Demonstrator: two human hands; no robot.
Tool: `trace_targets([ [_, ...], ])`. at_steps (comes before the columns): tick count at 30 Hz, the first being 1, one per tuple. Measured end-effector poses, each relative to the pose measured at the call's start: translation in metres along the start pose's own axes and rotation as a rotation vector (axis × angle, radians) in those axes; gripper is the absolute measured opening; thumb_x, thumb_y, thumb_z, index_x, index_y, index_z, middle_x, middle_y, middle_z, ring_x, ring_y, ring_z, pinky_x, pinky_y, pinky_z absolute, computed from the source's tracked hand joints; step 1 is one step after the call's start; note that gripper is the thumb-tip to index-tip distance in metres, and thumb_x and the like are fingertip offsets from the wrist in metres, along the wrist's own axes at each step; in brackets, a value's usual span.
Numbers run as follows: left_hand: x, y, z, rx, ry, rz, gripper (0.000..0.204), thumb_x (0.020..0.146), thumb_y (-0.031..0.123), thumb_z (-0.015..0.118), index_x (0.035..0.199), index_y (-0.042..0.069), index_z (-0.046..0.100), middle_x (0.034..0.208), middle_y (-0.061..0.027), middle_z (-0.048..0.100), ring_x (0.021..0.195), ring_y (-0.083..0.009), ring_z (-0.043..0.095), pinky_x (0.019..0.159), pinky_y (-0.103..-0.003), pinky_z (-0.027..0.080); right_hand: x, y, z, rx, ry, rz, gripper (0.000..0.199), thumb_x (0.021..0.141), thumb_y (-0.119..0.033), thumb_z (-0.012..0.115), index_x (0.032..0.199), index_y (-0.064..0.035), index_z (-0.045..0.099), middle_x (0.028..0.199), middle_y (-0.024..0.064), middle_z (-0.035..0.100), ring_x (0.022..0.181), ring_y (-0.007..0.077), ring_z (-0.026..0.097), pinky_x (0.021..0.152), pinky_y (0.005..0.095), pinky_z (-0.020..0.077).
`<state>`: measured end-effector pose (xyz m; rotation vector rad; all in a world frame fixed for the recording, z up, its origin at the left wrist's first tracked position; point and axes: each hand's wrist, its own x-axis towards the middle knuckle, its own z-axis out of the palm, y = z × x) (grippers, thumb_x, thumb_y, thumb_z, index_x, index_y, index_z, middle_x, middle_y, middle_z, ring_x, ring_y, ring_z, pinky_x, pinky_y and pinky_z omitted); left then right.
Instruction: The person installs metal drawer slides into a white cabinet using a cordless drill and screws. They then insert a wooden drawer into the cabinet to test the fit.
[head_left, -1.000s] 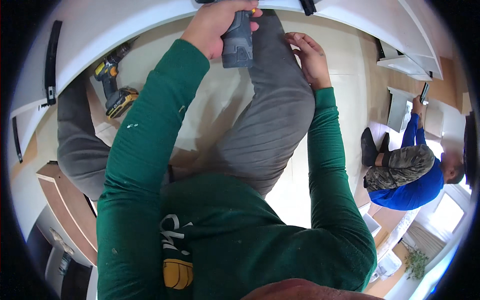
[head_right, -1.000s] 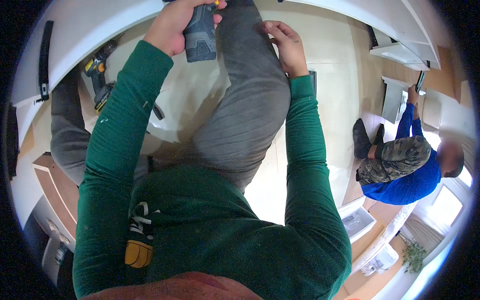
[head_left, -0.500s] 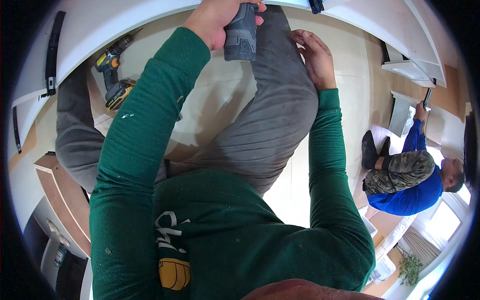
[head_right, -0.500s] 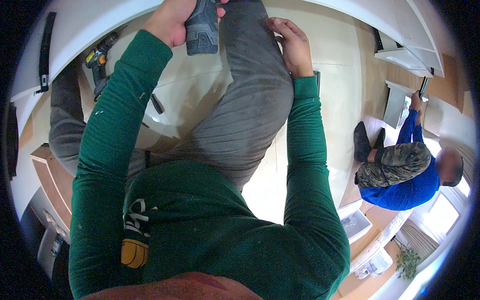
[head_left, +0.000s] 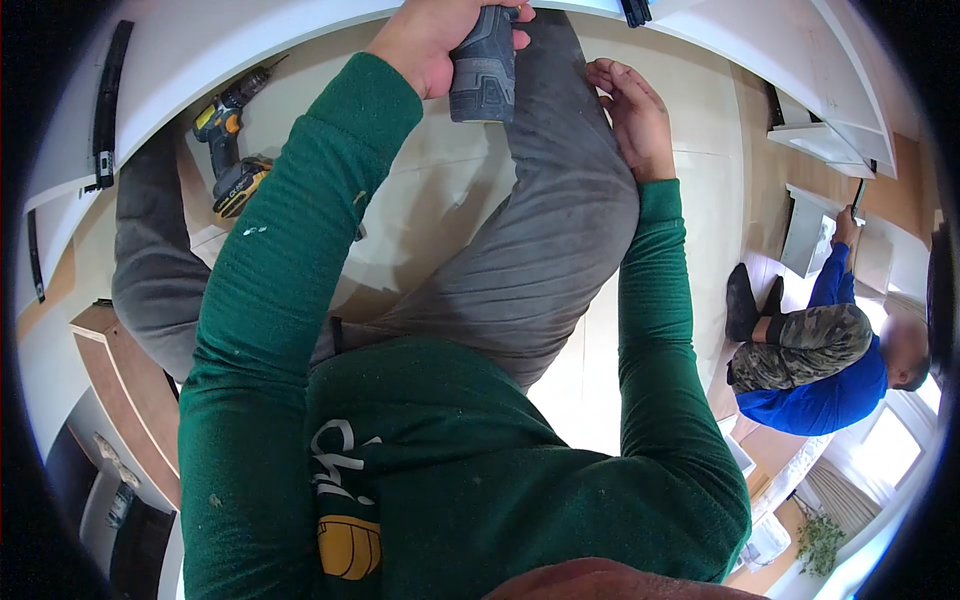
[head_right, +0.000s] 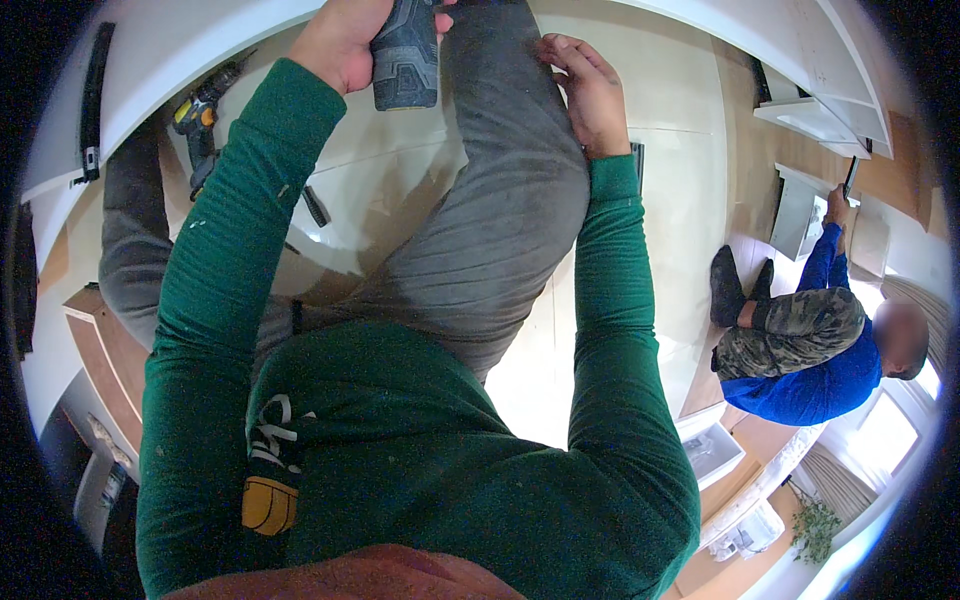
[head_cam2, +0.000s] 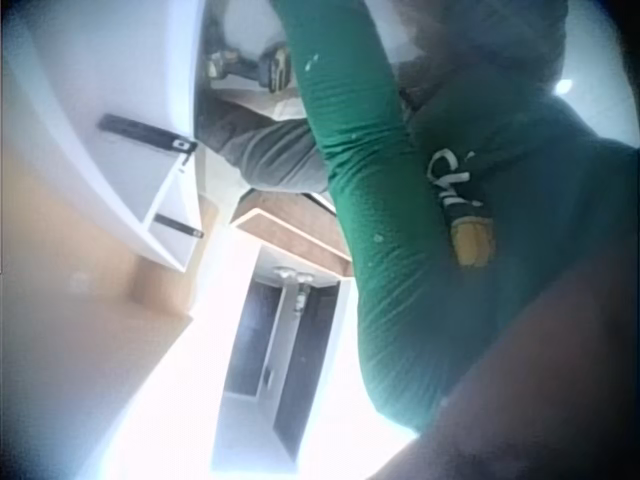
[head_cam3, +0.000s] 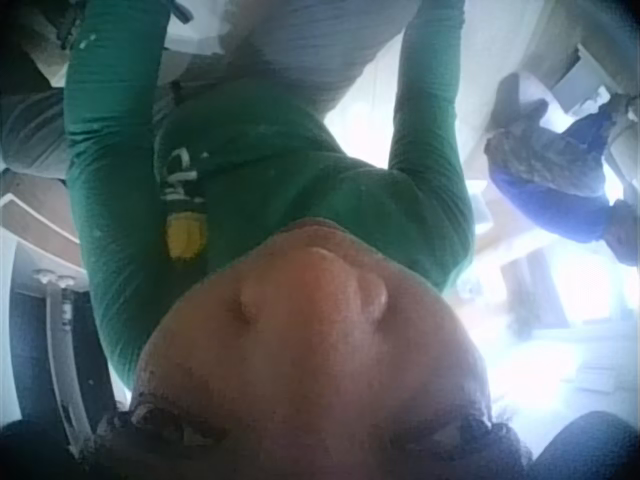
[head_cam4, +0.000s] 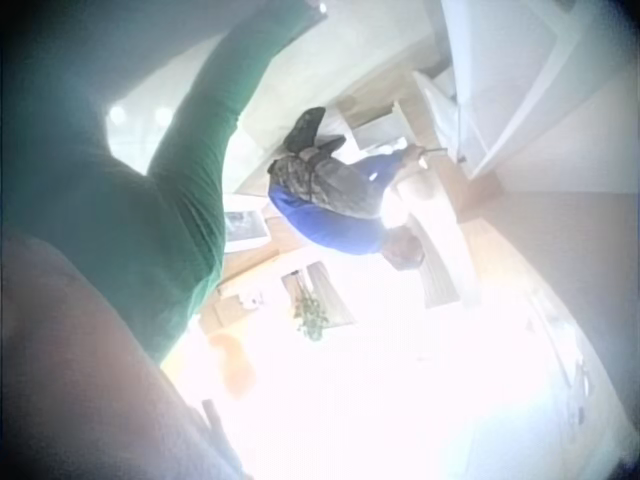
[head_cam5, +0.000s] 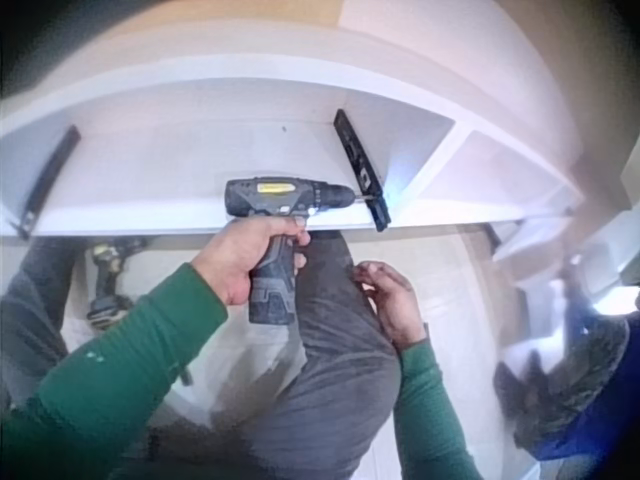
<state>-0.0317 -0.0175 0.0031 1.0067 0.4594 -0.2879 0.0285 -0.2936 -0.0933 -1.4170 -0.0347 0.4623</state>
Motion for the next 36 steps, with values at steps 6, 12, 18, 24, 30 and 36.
trace_targets([
  [6,0.004,0.0012,-0.0015,0.004,-0.003,-0.024,0.014,0.097,0.017,0.063,0.099,0.004,0.067,0.088,-0.0073,0.069,0.074,-0.019,0.066,0.068,-0.034,0.056,0.0014,0.0008,0.0002,-0.008,0.012,0.001,0.03,0.102,-0.028,0.063,0.119,-0.0043,0.07,0.116,0.0057,0.074,0.11,0.0145,0.064,0.09,0.0282,0.0432],
  [12,0.0028,0.0045,0.0001,0.036,0.015,-0.039,0.015,0.097,0.017,0.062,0.098,0.003,0.068,0.088,-0.0077,0.069,0.074,-0.02,0.067,0.068,-0.034,0.056,0.0006,-0.0013,0.0019,-0.01,0.026,0.011,0.031,0.101,-0.028,0.063,0.121,-0.0037,0.07,0.116,0.0064,0.074,0.11,0.0146,0.064,0.091,0.0279,0.0425],
  [18,0.0042,0.0045,-0.0011,0.02,0.014,-0.034,0.015,0.097,0.017,0.062,0.097,0.003,0.068,0.088,-0.0077,0.069,0.075,-0.0202,0.067,0.067,-0.034,0.056,0.0017,-0.0006,0.001,0.026,0.012,0.013,0.031,0.101,-0.027,0.064,0.121,-0.003,0.069,0.115,0.0066,0.074,0.108,0.0144,0.064,0.09,0.0278,0.0422],
  [24,0.0037,0.0055,0.0011,0.02,-0.002,-0.036,0.014,0.098,0.017,0.062,0.096,0.004,0.067,0.087,-0.0068,0.069,0.074,-0.0194,0.067,0.067,-0.034,0.056,0.0013,-0.0006,0.0013,0.019,0.028,0.014,0.032,0.101,-0.027,0.064,0.122,-0.0026,0.068,0.115,0.0066,0.073,0.108,0.0149,0.064,0.09,0.0284,0.0421],
  [30,0.006,0.0053,0.0012,0.005,-0.005,-0.052,0.014,0.098,0.017,0.063,0.097,0.004,0.068,0.086,-0.0065,0.069,0.073,-0.0189,0.067,0.066,-0.033,0.056,0.0028,0.0007,-0.001,0.021,0.016,0.015,0.034,0.102,-0.028,0.063,0.122,-0.0016,0.068,0.116,0.0072,0.073,0.11,0.0159,0.064,0.091,0.029,0.0421],
  [36,0.0075,0.005,0.0005,-0.002,-0.002,-0.056,0.014,0.097,0.017,0.062,0.097,0.004,0.067,0.086,-0.0065,0.069,0.073,-0.0189,0.067,0.065,-0.033,0.056,0.0039,0.0012,-0.0012,0.05,0.001,0.023,0.035,0.102,-0.028,0.062,0.124,-0.0009,0.067,0.116,0.0073,0.073,0.111,0.0165,0.064,0.09,0.0289,0.0424],
])
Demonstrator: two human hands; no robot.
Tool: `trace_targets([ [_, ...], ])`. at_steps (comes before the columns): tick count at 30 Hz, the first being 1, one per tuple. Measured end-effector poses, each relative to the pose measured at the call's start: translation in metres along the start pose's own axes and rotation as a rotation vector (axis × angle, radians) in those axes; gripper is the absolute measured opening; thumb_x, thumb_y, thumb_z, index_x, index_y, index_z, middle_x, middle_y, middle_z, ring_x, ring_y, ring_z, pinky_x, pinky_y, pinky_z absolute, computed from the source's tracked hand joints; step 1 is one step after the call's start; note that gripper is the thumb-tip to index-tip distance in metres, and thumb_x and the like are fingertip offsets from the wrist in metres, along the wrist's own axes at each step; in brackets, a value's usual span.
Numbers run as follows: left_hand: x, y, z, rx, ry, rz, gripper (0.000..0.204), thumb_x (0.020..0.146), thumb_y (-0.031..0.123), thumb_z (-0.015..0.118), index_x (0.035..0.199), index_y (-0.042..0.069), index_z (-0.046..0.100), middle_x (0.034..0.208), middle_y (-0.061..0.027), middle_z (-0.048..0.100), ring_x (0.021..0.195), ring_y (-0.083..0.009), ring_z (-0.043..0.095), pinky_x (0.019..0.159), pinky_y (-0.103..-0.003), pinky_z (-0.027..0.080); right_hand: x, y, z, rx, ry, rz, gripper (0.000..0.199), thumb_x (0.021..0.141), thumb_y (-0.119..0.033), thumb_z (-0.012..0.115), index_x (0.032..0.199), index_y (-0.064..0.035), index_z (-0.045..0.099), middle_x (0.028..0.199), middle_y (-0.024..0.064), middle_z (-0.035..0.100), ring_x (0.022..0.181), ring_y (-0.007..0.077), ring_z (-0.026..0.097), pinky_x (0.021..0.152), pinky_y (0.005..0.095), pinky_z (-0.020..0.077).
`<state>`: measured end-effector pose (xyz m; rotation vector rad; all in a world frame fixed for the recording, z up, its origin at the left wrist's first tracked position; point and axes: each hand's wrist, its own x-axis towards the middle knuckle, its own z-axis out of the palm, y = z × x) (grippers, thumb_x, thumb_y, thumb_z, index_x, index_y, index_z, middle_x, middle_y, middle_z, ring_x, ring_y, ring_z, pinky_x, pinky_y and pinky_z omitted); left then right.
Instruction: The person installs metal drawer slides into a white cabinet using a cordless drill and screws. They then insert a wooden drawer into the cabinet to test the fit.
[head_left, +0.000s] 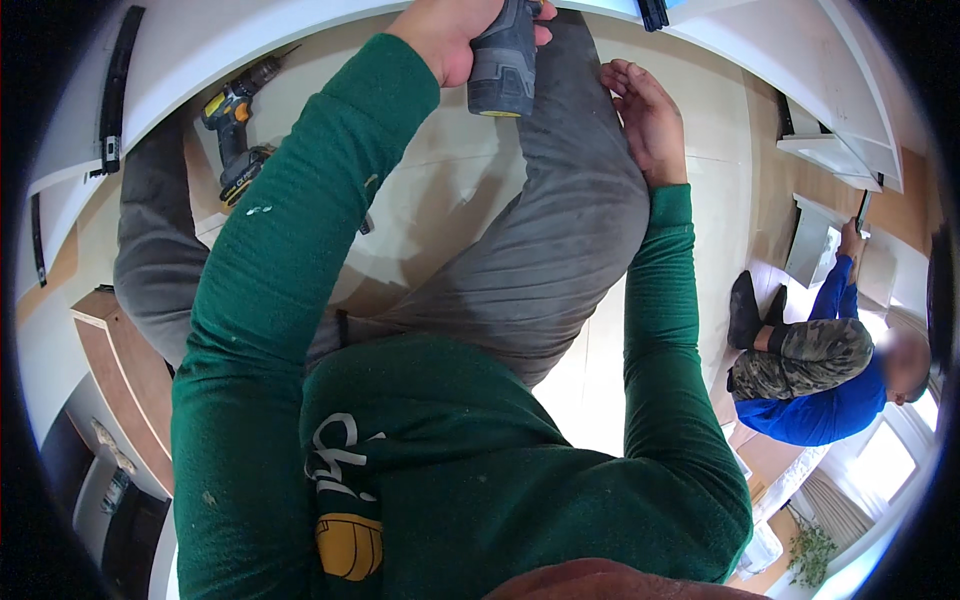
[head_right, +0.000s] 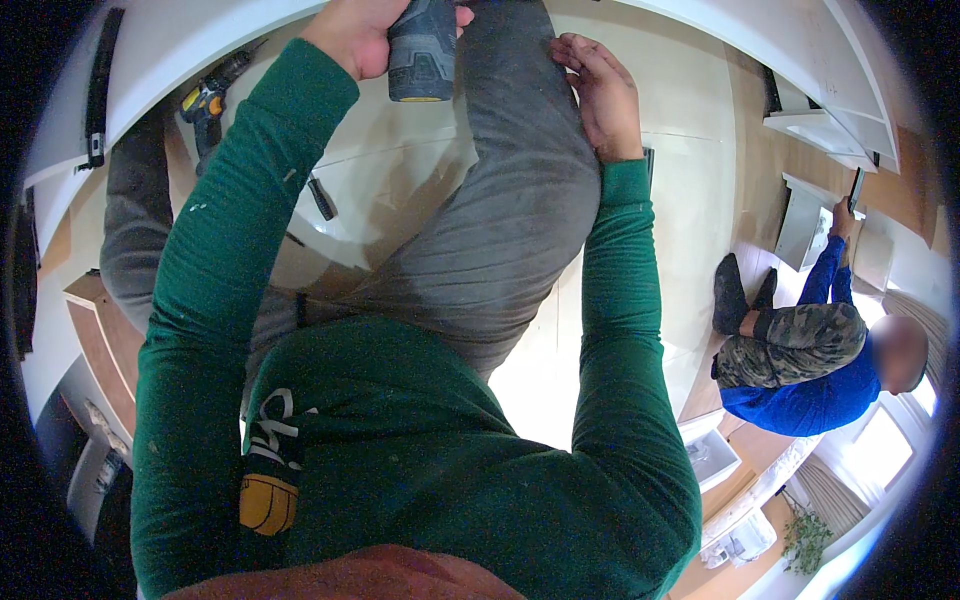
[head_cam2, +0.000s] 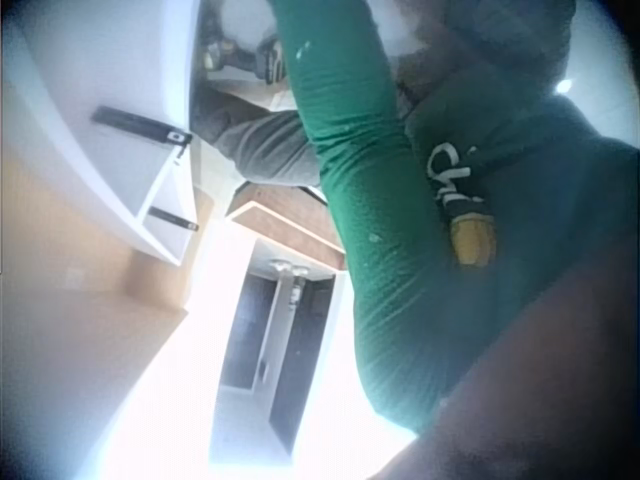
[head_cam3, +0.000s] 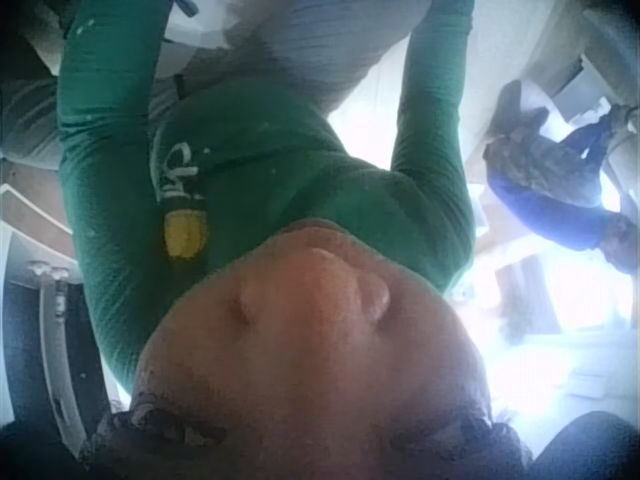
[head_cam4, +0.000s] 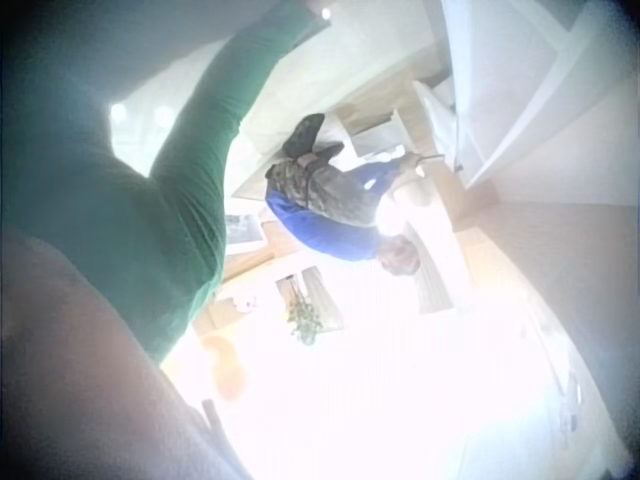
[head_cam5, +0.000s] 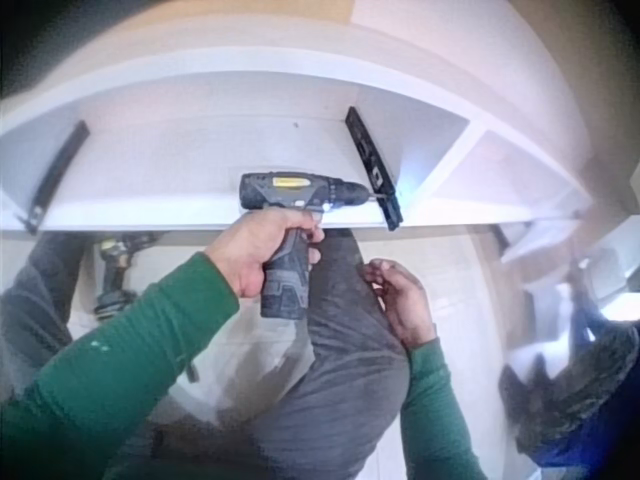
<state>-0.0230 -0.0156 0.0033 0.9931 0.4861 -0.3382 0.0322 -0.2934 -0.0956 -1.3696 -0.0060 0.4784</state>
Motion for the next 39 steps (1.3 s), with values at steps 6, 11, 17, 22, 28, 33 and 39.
trace_targets([
  [6,0.0008,0.0013,0.0008,0.0,0.004,-0.037,0.015,0.096,0.019,0.063,0.093,0.004,0.068,0.085,-0.0069,0.069,0.072,-0.0189,0.067,0.063,-0.033,0.056,-0.0001,-0.0037,0.0032,-0.025,0.002,0.001,0.036,0.102,-0.028,0.062,0.123,0.0001,0.067,0.116,0.0079,0.072,0.109,0.0166,0.064,0.092,0.0293,0.0428],
  [11,-0.0005,0.0012,0.0023,-0.008,0.018,-0.056,0.017,0.096,0.019,0.064,0.091,0.004,0.068,0.082,-0.0069,0.068,0.071,-0.0188,0.067,0.061,-0.034,0.056,-0.0012,-0.0032,0.0047,0.0,-0.003,0.0,0.036,0.103,-0.028,0.061,0.122,0.001,0.067,0.117,0.009,0.072,0.107,0.017,0.064,0.094,0.0306,0.0436],
  [17,0.0004,0.0019,0.0043,0.0,0.031,-0.065,0.017,0.096,0.019,0.063,0.092,0.003,0.068,0.084,-0.0072,0.068,0.071,-0.0188,0.067,0.061,-0.033,0.056,0.0001,-0.0028,0.0029,0.008,-0.019,0.006,0.039,0.104,-0.031,0.058,0.126,0.0018,0.064,0.121,0.0111,0.07,0.111,0.0201,0.062,0.099,0.0326,0.0437],
  [22,0.0009,0.0014,0.003,-0.011,0.021,-0.052,0.017,0.097,0.019,0.062,0.094,0.003,0.067,0.085,-0.0071,0.068,0.071,-0.0188,0.067,0.061,-0.033,0.056,-0.0011,-0.0027,0.0045,0.051,-0.012,0.009,0.036,0.103,-0.026,0.061,0.124,0.0025,0.065,0.117,0.0103,0.072,0.108,0.0185,0.064,0.092,0.0287,0.0443],
  [28,0.0022,0.0027,0.0043,-0.013,0.029,-0.069,0.016,0.097,0.018,0.062,0.095,0.003,0.067,0.085,-0.0069,0.069,0.071,-0.0193,0.067,0.062,-0.033,0.056,-0.0028,-0.0042,0.0047,0.028,-0.001,0.009,0.036,0.103,-0.028,0.061,0.124,0.0014,0.065,0.118,0.009,0.071,0.109,0.0184,0.064,0.092,0.0285,0.0436],
  [33,0.0033,0.0025,0.003,-0.011,0.017,-0.043,0.015,0.097,0.017,0.062,0.098,0.003,0.067,0.086,-0.0074,0.069,0.071,-0.0197,0.067,0.063,-0.034,0.057,-0.003,-0.0035,0.0037,0.03,-0.007,0.017,0.038,0.103,-0.029,0.061,0.125,0.0015,0.065,0.12,0.0094,0.071,0.11,0.0184,0.064,0.092,0.0288,0.0435],
  [39,0.0013,0.0035,0.0038,-0.016,0.003,-0.007,0.015,0.097,0.017,0.062,0.102,0.003,0.067,0.088,-0.0077,0.069,0.071,-0.0201,0.067,0.064,-0.034,0.057,-0.0029,-0.0045,0.0044,0.041,0.002,0.024,0.039,0.103,-0.03,0.061,0.126,0.0017,0.064,0.121,0.0099,0.07,0.109,0.0191,0.063,0.094,0.0299,0.0439],
])
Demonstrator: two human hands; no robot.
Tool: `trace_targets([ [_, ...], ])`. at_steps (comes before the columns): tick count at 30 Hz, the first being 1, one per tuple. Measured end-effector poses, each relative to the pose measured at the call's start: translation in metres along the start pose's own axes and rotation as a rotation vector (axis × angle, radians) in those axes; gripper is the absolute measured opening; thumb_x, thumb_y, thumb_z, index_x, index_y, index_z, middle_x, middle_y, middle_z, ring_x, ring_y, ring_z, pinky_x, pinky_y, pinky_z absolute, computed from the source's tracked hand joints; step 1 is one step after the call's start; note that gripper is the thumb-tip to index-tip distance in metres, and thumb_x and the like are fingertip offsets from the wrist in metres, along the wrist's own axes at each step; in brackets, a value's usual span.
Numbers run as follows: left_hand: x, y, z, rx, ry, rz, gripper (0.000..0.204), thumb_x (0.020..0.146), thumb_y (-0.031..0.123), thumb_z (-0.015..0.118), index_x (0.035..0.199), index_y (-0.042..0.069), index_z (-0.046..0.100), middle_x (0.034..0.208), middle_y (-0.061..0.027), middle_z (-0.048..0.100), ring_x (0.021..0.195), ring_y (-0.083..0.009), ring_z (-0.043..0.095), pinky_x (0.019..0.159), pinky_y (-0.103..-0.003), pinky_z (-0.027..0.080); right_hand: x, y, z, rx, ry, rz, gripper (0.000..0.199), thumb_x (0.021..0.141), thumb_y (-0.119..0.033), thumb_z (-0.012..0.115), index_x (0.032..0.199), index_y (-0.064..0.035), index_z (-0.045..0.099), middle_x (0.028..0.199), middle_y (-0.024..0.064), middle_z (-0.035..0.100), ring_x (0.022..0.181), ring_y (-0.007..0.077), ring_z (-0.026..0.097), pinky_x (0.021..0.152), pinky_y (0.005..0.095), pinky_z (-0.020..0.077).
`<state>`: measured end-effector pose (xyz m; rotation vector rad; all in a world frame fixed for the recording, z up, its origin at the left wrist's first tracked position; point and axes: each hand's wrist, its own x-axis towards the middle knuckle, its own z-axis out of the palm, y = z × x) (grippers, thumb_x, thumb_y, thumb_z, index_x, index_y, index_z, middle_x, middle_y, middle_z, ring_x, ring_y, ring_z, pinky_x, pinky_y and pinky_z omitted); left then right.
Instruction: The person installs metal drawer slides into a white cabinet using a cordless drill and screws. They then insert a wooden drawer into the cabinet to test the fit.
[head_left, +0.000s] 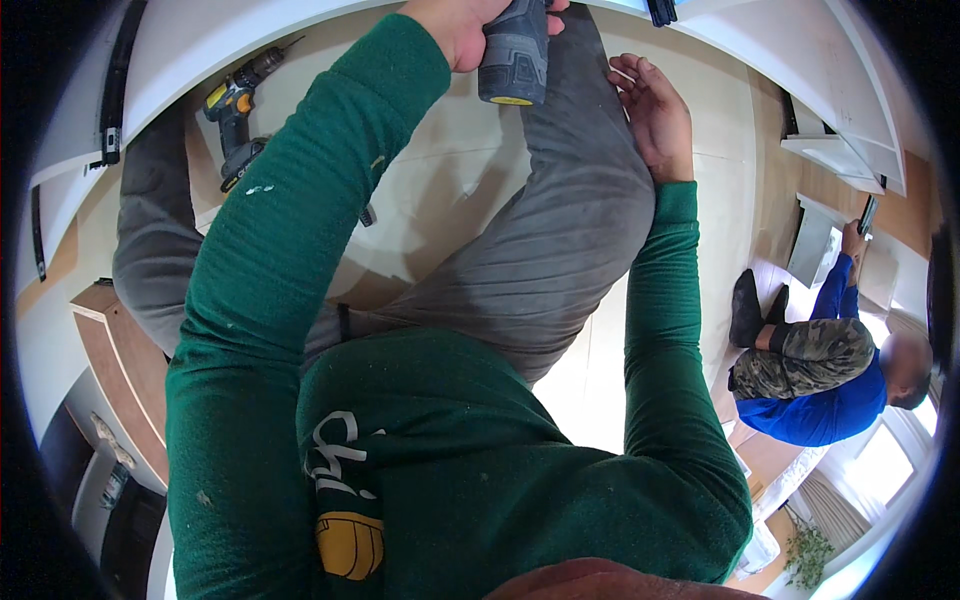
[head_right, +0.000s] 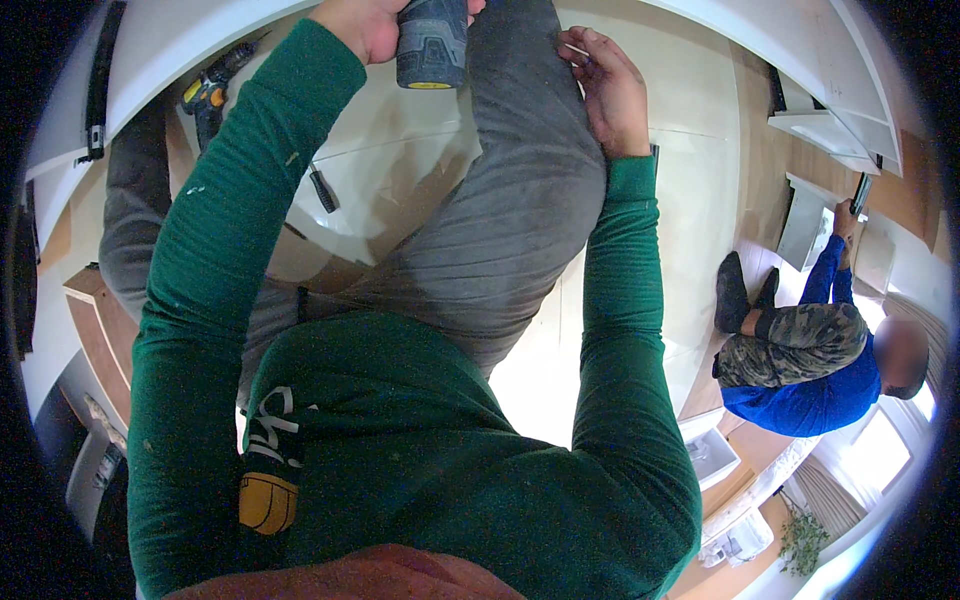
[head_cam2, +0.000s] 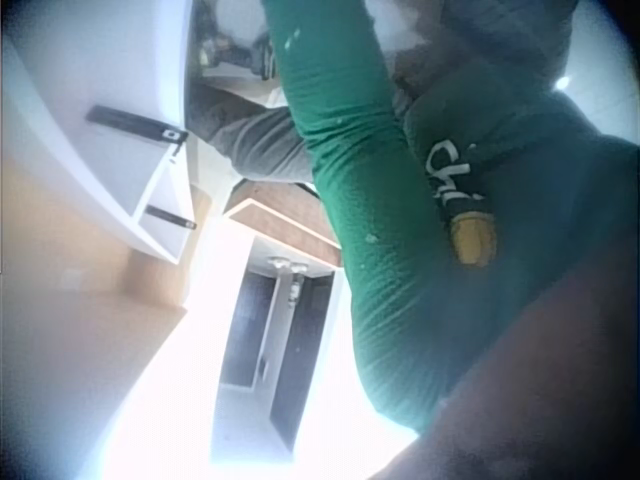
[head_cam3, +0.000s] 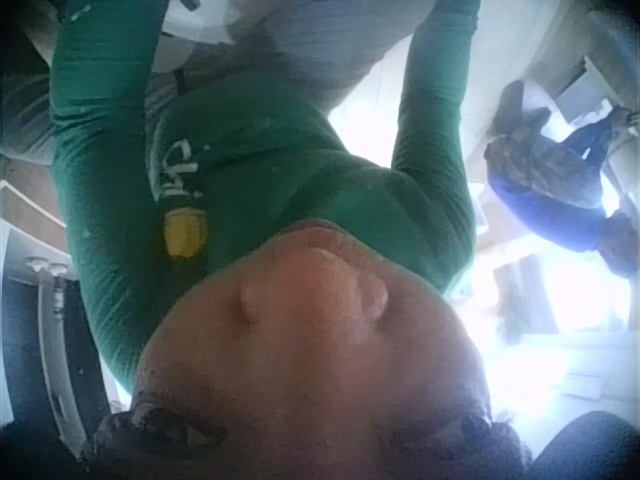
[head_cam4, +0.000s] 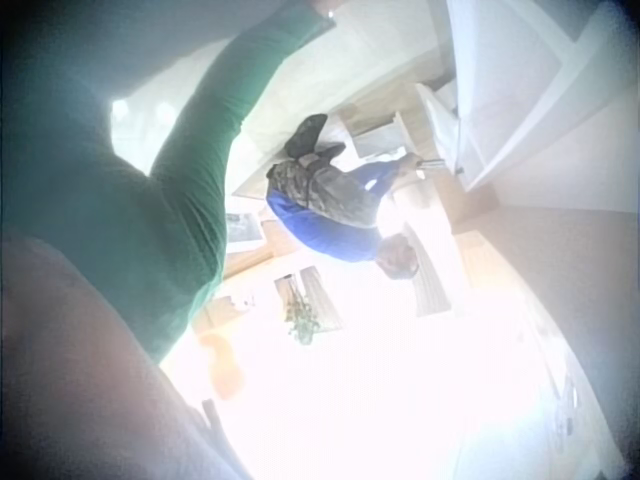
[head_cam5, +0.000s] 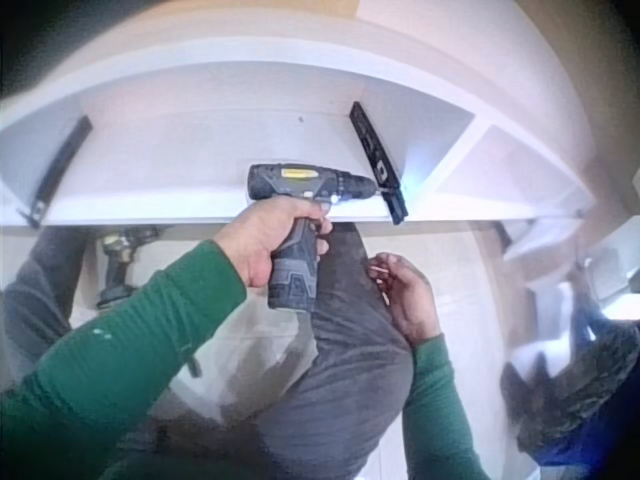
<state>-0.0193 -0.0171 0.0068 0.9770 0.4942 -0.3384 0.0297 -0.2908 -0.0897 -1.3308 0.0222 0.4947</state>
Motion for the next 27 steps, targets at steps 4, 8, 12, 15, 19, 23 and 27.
trace_targets([
  [4,0.0024,0.0002,0.0006,0.002,0.01,-0.024,0.015,0.098,0.017,0.061,0.102,0.003,0.067,0.088,-0.0076,0.069,0.071,-0.02,0.067,0.063,-0.034,0.057,0.0003,0.0014,-0.0024,0.018,-0.011,-0.01,0.038,0.103,-0.03,0.061,0.126,0.0014,0.064,0.12,0.0096,0.07,0.109,0.019,0.063,0.095,0.03,0.0442],
  [8,0.0025,0.001,0.001,0.007,0.0,-0.034,0.016,0.098,0.016,0.061,0.104,0.003,0.066,0.088,-0.0075,0.069,0.071,-0.0199,0.067,0.063,-0.034,0.057,-0.0007,0.0,-0.0009,0.009,0.006,-0.002,0.037,0.103,-0.029,0.06,0.125,0.0009,0.064,0.121,0.0093,0.07,0.109,0.0188,0.063,0.094,0.0302,0.0445],
  [12,0.0028,0.0016,0.0026,0.01,0.006,-0.028,0.017,0.098,0.016,0.06,0.107,0.003,0.065,0.088,-0.0077,0.069,0.071,-0.02,0.067,0.063,-0.034,0.057,-0.0012,-0.0022,0.0003,0.009,0.017,0.009,0.037,0.103,-0.028,0.06,0.125,0.0007,0.065,0.121,0.0092,0.07,0.108,0.0189,0.062,0.095,0.0306,0.0447],
  [15,0.0047,0.0011,0.0028,0.003,0.005,-0.021,0.017,0.098,0.015,0.06,0.109,0.003,0.065,0.089,-0.0079,0.069,0.071,-0.0202,0.067,0.063,-0.034,0.057,0.0,-0.0014,-0.002,0.034,-0.003,0.008,0.037,0.103,-0.028,0.06,0.126,0.0009,0.064,0.121,0.0097,0.07,0.108,0.0191,0.062,0.096,0.0311,0.0451],
  [19,0.0055,0.0007,0.0028,-0.015,0.003,-0.02,0.018,0.097,0.015,0.06,0.11,0.003,0.064,0.089,-0.0081,0.069,0.07,-0.0206,0.067,0.063,-0.034,0.057,0.0026,0.0007,-0.0059,0.052,-0.013,0.009,0.037,0.103,-0.027,0.06,0.126,0.0015,0.064,0.121,0.0106,0.069,0.108,0.0197,0.063,0.096,0.0317,0.0454],
  [23,0.0036,-0.0018,0.0001,-0.007,-0.033,0.002,0.018,0.098,0.016,0.06,0.109,0.003,0.065,0.089,-0.008,0.069,0.071,-0.0208,0.067,0.064,-0.034,0.057,0.0017,0.0015,-0.0046,0.038,0.006,0.003,0.037,0.103,-0.026,0.06,0.126,0.0027,0.063,0.12,0.0113,0.069,0.108,0.0203,0.063,0.096,0.0317,0.0457],
  [27,0.0094,-0.0025,-0.0028,-0.01,-0.035,-0.032,0.017,0.098,0.017,0.06,0.107,0.002,0.065,0.09,-0.0084,0.07,0.073,-0.0208,0.067,0.065,-0.034,0.057,0.0012,0.0045,-0.0047,0.045,0.025,0.015,0.035,0.102,-0.024,0.061,0.124,0.0035,0.064,0.119,0.0115,0.069,0.107,0.0205,0.063,0.096,0.0319,0.0458],
])
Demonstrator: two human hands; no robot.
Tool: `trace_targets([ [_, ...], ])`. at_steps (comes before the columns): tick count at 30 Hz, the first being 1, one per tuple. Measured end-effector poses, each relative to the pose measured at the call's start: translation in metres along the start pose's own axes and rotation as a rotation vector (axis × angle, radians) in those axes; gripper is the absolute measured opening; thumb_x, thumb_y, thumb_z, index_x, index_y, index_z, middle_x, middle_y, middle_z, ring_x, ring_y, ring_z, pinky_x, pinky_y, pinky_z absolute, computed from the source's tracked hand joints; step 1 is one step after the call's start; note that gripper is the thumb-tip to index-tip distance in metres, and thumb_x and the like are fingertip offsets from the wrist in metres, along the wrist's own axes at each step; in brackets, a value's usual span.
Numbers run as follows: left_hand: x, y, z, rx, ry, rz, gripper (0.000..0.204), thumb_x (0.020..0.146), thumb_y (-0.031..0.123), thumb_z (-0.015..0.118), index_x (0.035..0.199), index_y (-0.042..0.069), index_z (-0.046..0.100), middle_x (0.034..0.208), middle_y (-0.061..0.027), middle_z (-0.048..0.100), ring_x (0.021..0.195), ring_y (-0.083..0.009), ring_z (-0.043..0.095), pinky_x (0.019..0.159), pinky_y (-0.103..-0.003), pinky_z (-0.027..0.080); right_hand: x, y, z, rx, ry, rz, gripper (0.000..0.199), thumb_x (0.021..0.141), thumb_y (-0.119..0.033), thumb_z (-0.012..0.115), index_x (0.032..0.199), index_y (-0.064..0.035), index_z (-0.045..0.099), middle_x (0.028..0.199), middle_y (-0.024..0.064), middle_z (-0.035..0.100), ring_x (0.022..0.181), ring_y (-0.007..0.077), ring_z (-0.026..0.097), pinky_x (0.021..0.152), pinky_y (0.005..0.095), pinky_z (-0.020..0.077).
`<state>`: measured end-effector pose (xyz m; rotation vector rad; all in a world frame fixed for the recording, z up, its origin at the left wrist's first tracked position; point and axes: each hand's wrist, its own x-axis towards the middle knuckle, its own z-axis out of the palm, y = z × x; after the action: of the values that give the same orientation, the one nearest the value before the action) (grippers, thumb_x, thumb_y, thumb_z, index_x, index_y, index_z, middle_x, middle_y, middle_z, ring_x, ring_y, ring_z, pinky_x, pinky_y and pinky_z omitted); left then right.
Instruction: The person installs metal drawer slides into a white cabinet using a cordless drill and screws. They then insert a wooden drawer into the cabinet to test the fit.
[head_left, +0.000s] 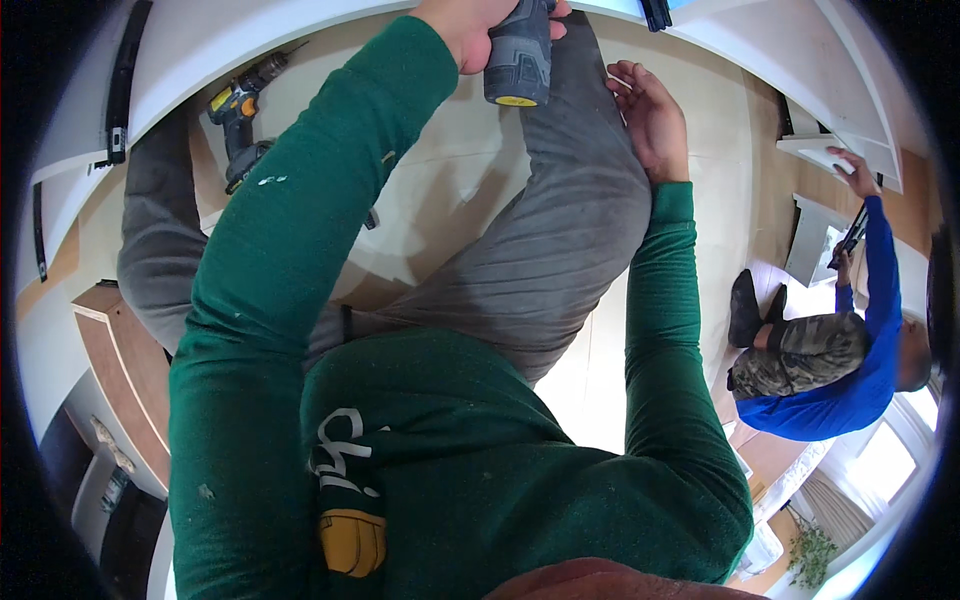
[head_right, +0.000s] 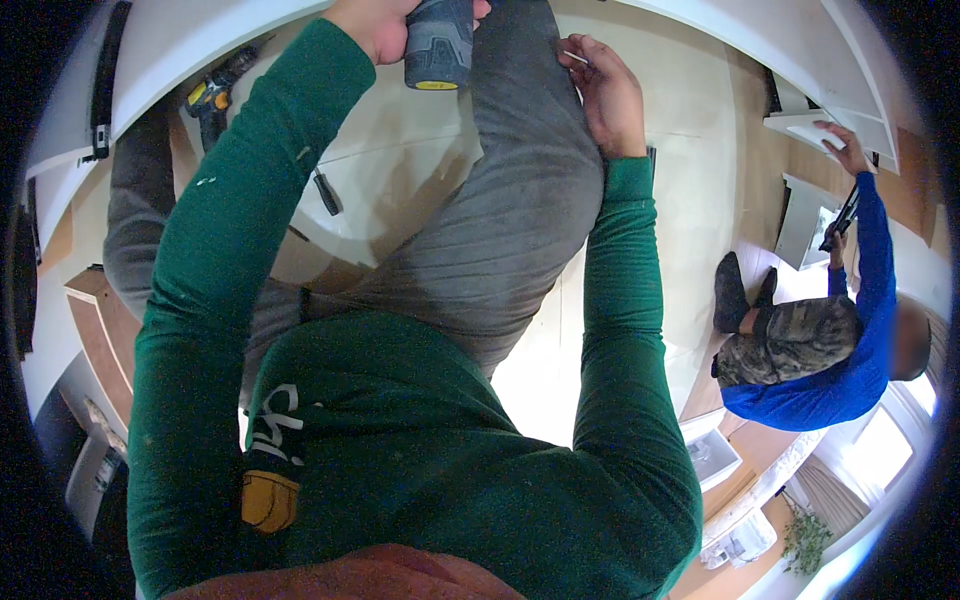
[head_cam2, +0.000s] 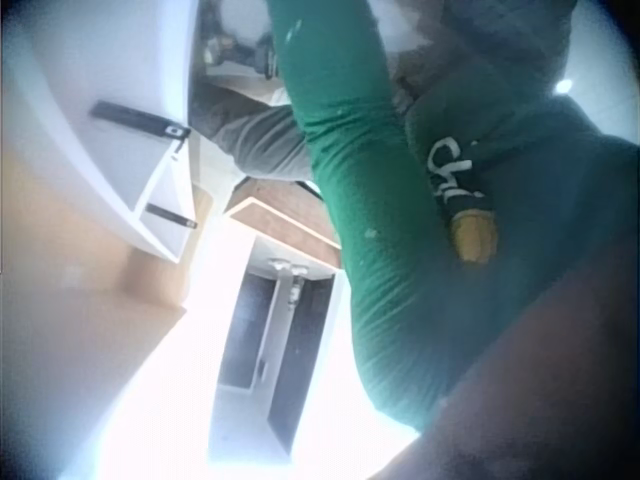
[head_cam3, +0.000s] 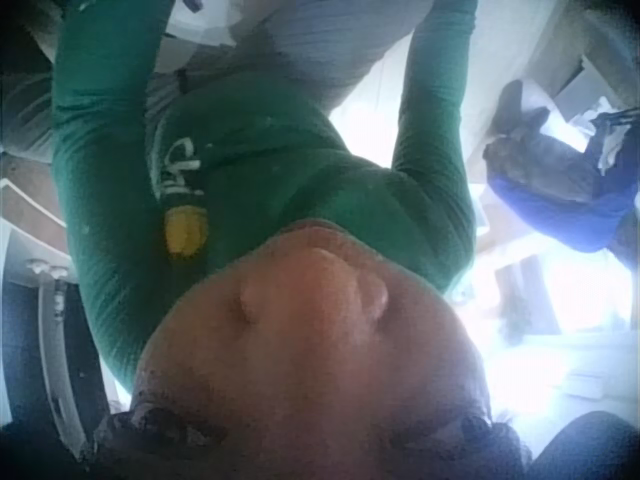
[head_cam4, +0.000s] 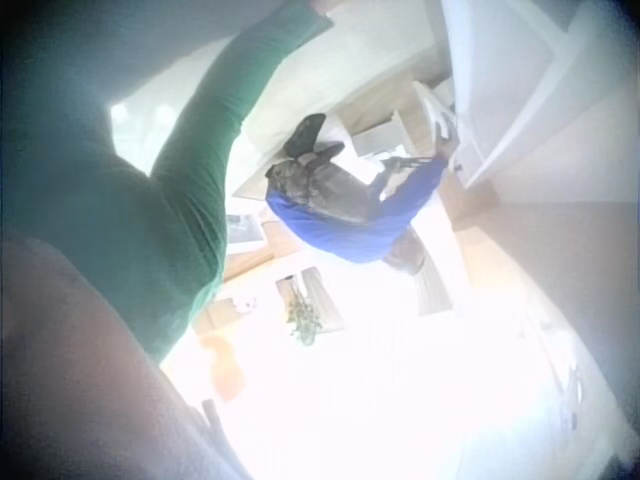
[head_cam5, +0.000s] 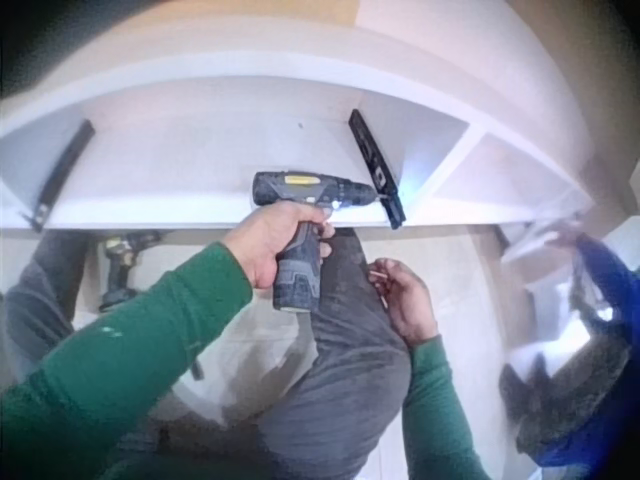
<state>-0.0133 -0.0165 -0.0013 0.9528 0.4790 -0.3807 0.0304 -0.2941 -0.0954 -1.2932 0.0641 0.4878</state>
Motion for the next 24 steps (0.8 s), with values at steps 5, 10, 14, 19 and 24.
trace_targets([
  [5,-0.006,0.002,0.003,-0.036,-0.017,0.005,0.019,0.099,0.019,0.059,0.105,0.002,0.065,0.091,-0.0096,0.069,0.073,-0.0209,0.066,0.064,-0.035,0.057,-0.001,0.004,-0.003,-0.004,-0.013,-0.032,0.031,0.101,-0.022,0.063,0.12,0.0029,0.066,0.114,0.0108,0.071,0.104,0.0194,0.063,0.096,0.0315,0.0463],
  [10,0.015,-0.001,-0.008,-0.041,-0.062,0.05,0.031,0.094,0.019,0.074,0.119,0.003,0.066,0.109,-0.0109,0.075,0.085,-0.0211,0.072,0.072,-0.039,0.062,-0.001,0.0,0.012,-0.081,0.005,-0.057,0.028,0.1,-0.021,0.066,0.117,0.0004,0.069,0.11,0.0075,0.072,0.098,0.0165,0.064,0.092,0.0293,0.0479],
  [14,0.008,0.002,-0.006,-0.023,-0.036,0.066,0.029,0.094,0.022,0.074,0.115,0.004,0.066,0.103,-0.0085,0.075,0.075,-0.0158,0.07,0.069,-0.033,0.061,-0.011,-0.01,0.025,-0.161,0.032,-0.037,0.026,0.1,-0.02,0.066,0.116,0.0,0.069,0.108,0.0055,0.072,0.097,0.0142,0.064,0.091,0.0274,0.0486],
  [19,0.009,0.0,-0.006,-0.045,-0.037,0.053,0.027,0.092,0.019,0.076,0.112,0.004,0.064,0.096,-0.0084,0.072,0.076,-0.0194,0.07,0.069,-0.035,0.061,-0.017,-0.015,0.037,-0.132,0.057,-0.051,0.026,0.099,-0.02,0.068,0.114,0.0013,0.07,0.105,0.0066,0.072,0.095,0.0144,0.065,0.089,0.0268,0.0493],
  [24,0.012,0.005,-0.004,-0.067,-0.051,0.073,0.028,0.091,0.016,0.075,0.114,0.003,0.064,0.095,-0.0089,0.071,0.076,-0.0215,0.07,0.068,-0.038,0.061,-0.015,-0.019,0.038,-0.193,0.054,-0.026,0.027,0.104,-0.017,0.057,0.121,0.0024,0.065,0.114,0.0082,0.07,0.102,0.0158,0.066,0.091,0.0278,0.0504],
])
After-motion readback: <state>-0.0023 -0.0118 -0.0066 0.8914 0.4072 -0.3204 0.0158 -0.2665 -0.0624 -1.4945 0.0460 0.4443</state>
